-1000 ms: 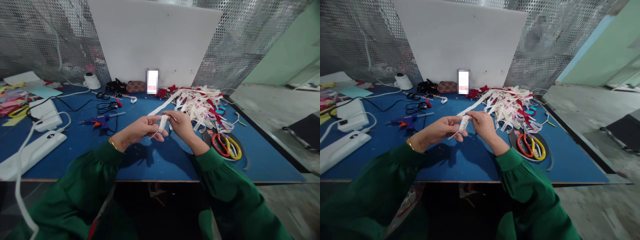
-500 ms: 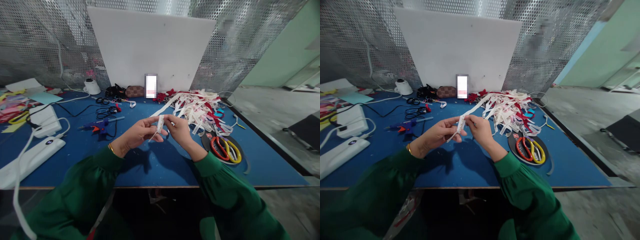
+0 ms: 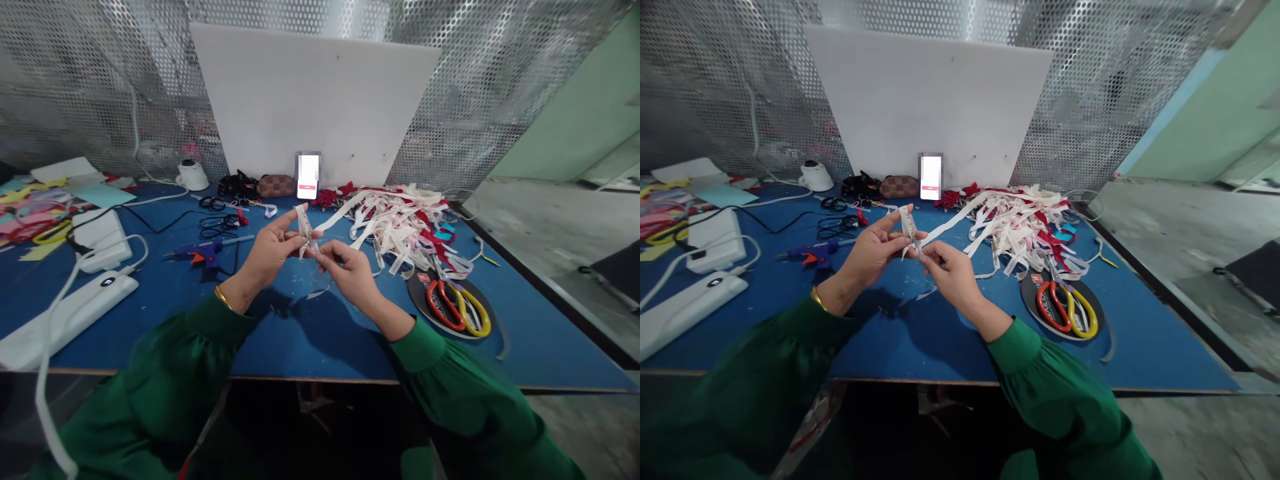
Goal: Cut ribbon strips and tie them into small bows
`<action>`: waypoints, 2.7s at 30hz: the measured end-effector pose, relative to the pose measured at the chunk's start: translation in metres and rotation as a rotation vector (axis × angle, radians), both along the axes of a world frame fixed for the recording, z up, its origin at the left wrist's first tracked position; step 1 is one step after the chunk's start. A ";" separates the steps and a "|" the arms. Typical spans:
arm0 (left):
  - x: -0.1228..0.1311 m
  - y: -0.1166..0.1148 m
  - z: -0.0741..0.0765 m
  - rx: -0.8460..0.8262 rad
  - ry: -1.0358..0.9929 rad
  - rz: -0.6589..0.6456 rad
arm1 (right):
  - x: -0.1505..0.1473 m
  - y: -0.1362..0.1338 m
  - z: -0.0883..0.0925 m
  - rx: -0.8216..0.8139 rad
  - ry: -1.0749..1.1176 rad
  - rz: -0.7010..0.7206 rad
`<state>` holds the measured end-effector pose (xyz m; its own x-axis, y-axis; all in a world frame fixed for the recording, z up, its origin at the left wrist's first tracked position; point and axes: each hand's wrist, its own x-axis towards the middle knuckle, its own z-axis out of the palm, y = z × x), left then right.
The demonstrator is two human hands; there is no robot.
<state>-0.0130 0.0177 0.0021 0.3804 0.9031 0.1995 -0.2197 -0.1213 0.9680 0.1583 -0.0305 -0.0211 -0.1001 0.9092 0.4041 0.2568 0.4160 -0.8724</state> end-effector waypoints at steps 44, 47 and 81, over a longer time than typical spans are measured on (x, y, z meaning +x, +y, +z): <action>0.011 -0.010 -0.022 0.328 0.434 -0.055 | 0.005 0.005 0.011 -0.207 0.391 0.050; 0.012 -0.011 -0.022 0.302 0.401 -0.080 | 0.009 0.005 0.013 -0.183 0.375 -0.014; 0.022 -0.024 -0.018 0.144 0.205 -0.257 | 0.001 0.005 0.002 -0.497 0.690 0.211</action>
